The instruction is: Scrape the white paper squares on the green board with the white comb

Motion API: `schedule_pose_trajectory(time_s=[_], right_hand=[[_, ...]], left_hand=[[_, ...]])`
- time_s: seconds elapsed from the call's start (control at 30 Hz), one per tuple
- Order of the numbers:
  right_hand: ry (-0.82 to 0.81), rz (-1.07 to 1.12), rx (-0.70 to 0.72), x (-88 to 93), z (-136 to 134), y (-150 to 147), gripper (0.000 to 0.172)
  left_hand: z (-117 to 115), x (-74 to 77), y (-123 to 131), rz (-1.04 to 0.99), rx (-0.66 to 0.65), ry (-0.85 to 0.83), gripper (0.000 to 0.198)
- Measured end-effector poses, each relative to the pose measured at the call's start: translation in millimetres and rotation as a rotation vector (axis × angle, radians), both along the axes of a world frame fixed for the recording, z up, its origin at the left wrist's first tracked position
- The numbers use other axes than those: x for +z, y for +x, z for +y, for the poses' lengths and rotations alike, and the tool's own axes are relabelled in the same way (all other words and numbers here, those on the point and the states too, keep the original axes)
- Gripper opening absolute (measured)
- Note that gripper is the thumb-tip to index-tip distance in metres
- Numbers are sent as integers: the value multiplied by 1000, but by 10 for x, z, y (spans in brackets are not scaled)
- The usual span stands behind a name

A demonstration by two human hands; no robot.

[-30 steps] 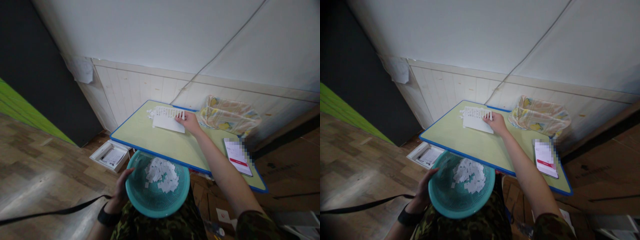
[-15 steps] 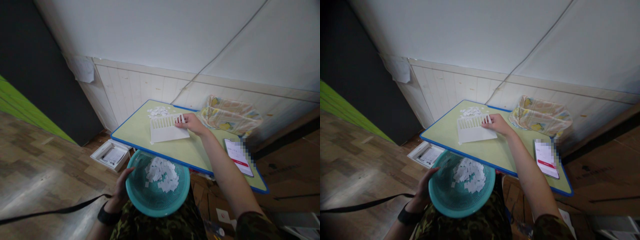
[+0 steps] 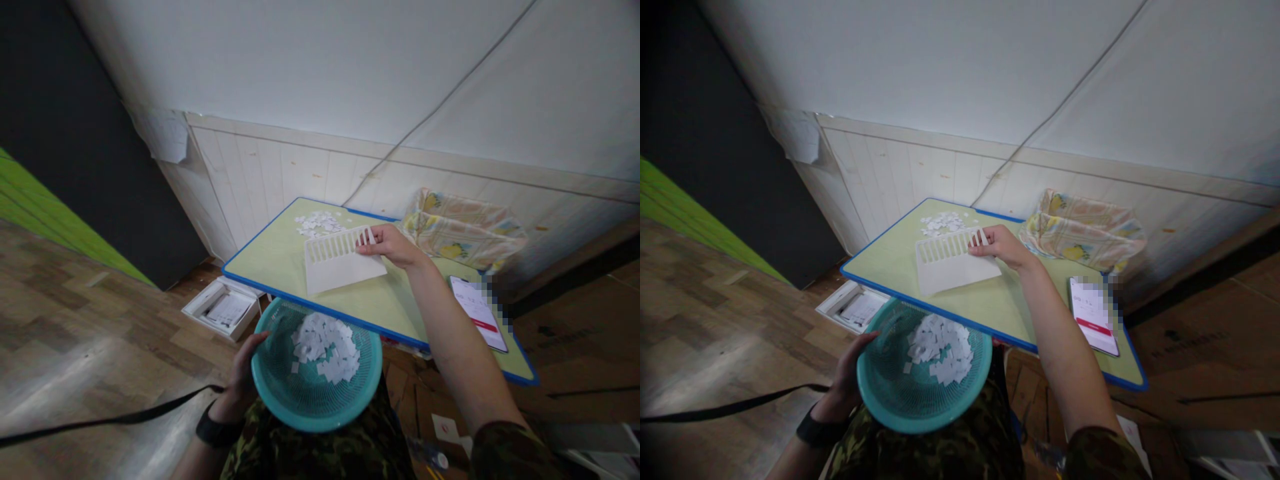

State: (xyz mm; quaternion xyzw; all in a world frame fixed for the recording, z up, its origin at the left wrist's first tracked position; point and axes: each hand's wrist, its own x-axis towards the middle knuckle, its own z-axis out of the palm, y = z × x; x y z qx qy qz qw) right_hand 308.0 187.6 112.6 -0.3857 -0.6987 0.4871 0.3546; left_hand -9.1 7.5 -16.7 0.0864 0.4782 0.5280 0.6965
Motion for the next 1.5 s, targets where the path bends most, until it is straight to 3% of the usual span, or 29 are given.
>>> schedule_pose_trajectory(time_s=[0.23,0.33,0.57,0.73,0.87,1.13,1.5], right_hand=[[177,110,-345,-150,193,73,40],[283,128,-426,-211,261,88,41],[396,-92,-408,-377,318,-34,38],[400,-198,-377,-343,297,1,34],[424,-136,-393,-305,306,64,35],[407,-198,-421,-476,388,-50,35],[383,-148,-496,-458,478,236,36]], left_hand=[[2,16,16,7,5,-2,20],[4,33,32,12,-3,-6,17],[-18,42,61,32,-19,-9,13],[-19,30,65,35,-16,-3,11],[-10,30,68,33,-16,-1,16],[-18,19,72,26,-52,0,18],[-1,-47,36,28,-63,6,18]])
